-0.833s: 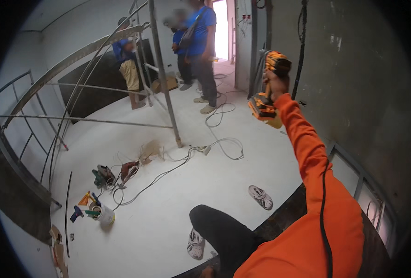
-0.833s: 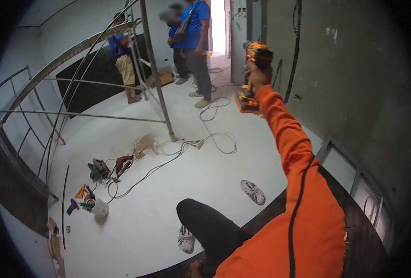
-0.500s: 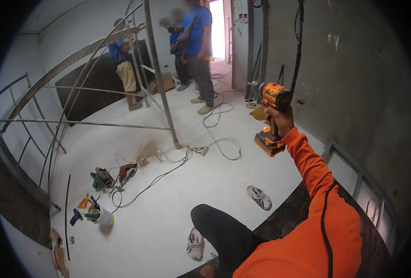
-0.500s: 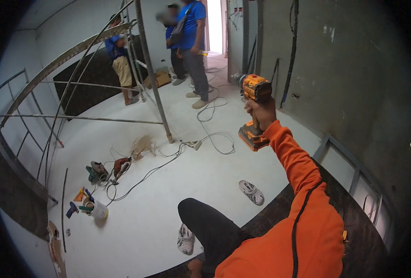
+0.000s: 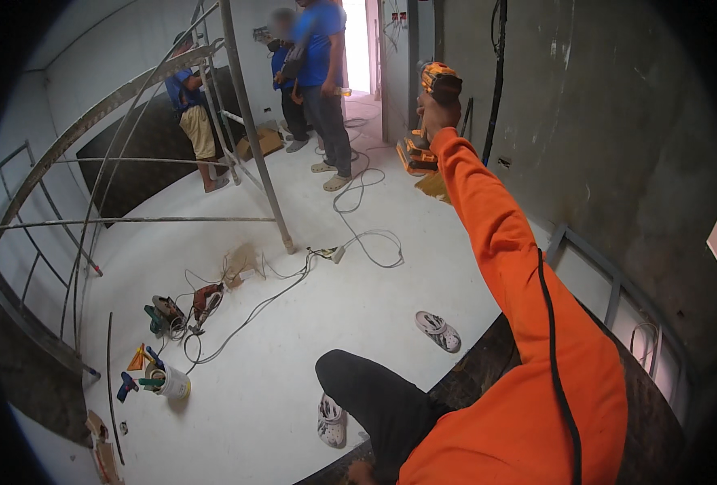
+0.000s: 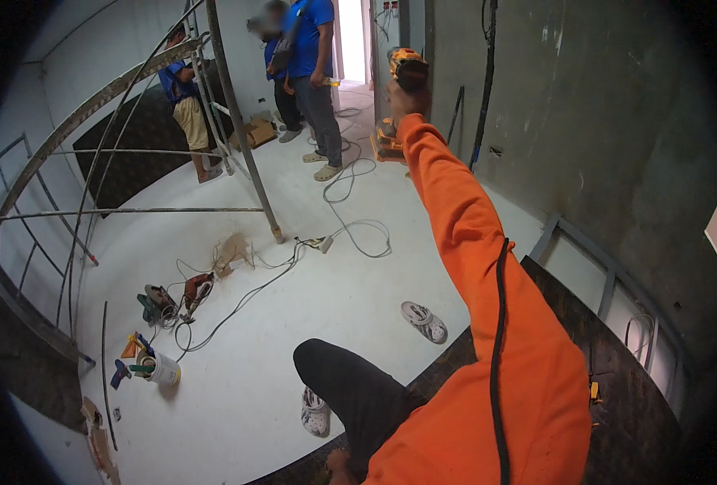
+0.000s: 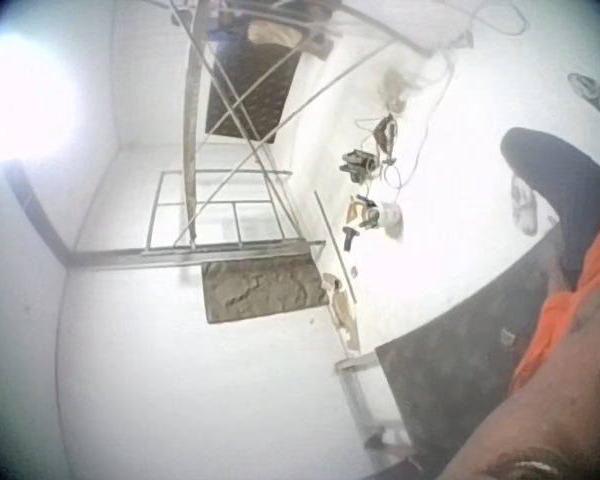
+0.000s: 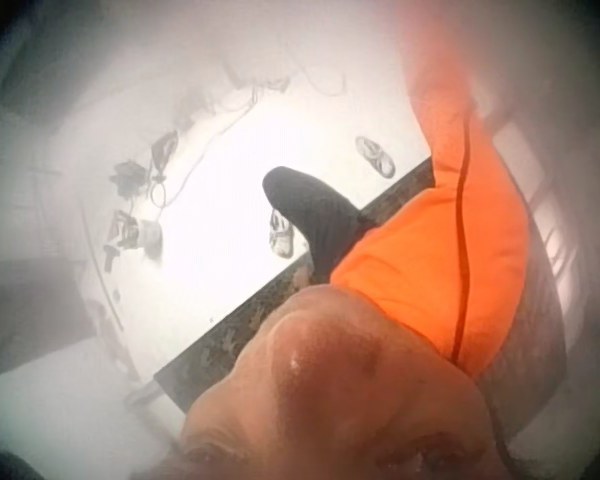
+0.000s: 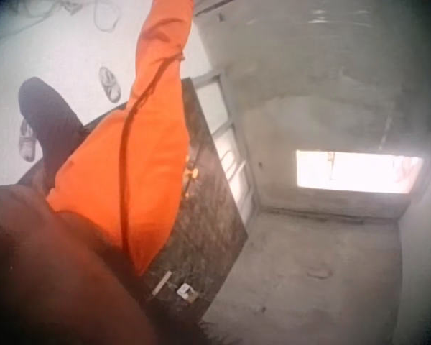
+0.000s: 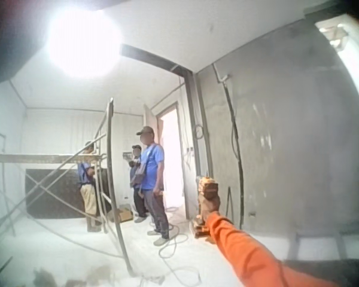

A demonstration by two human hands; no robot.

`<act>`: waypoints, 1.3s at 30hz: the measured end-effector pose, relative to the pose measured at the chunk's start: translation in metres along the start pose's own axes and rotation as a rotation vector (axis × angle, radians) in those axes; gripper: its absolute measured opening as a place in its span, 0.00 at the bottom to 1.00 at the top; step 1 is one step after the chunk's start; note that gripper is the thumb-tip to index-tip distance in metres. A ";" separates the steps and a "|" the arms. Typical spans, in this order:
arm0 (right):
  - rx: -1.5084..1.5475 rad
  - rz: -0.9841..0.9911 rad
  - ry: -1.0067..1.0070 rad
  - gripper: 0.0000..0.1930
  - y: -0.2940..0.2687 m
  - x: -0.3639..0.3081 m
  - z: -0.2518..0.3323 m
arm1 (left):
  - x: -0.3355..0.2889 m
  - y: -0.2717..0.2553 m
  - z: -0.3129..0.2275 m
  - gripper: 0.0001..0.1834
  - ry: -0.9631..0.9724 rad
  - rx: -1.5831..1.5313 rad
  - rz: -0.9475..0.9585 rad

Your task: The person sits on the floor and uses a cordless drill to make holes in a large patterned tile. They repeatedly position the drill, drill into the tile, and adjust their position to reach different spots.

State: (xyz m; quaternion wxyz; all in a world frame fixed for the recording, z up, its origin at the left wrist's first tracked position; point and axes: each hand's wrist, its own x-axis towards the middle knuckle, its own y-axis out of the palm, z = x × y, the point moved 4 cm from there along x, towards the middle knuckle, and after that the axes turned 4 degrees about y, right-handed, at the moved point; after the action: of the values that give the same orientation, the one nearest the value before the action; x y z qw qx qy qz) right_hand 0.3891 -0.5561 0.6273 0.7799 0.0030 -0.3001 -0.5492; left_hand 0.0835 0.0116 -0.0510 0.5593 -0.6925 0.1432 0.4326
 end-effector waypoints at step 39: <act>-0.180 0.699 0.259 0.14 -0.053 -0.161 -0.032 | 0.005 0.006 0.005 0.19 0.186 0.070 0.037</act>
State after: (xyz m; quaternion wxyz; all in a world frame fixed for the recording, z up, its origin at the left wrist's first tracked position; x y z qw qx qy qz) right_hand 0.3243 -0.4497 0.5088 0.9488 -0.0986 -0.1324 -0.2694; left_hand 0.0802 0.0159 -0.0585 0.5591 -0.7071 0.2224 0.3713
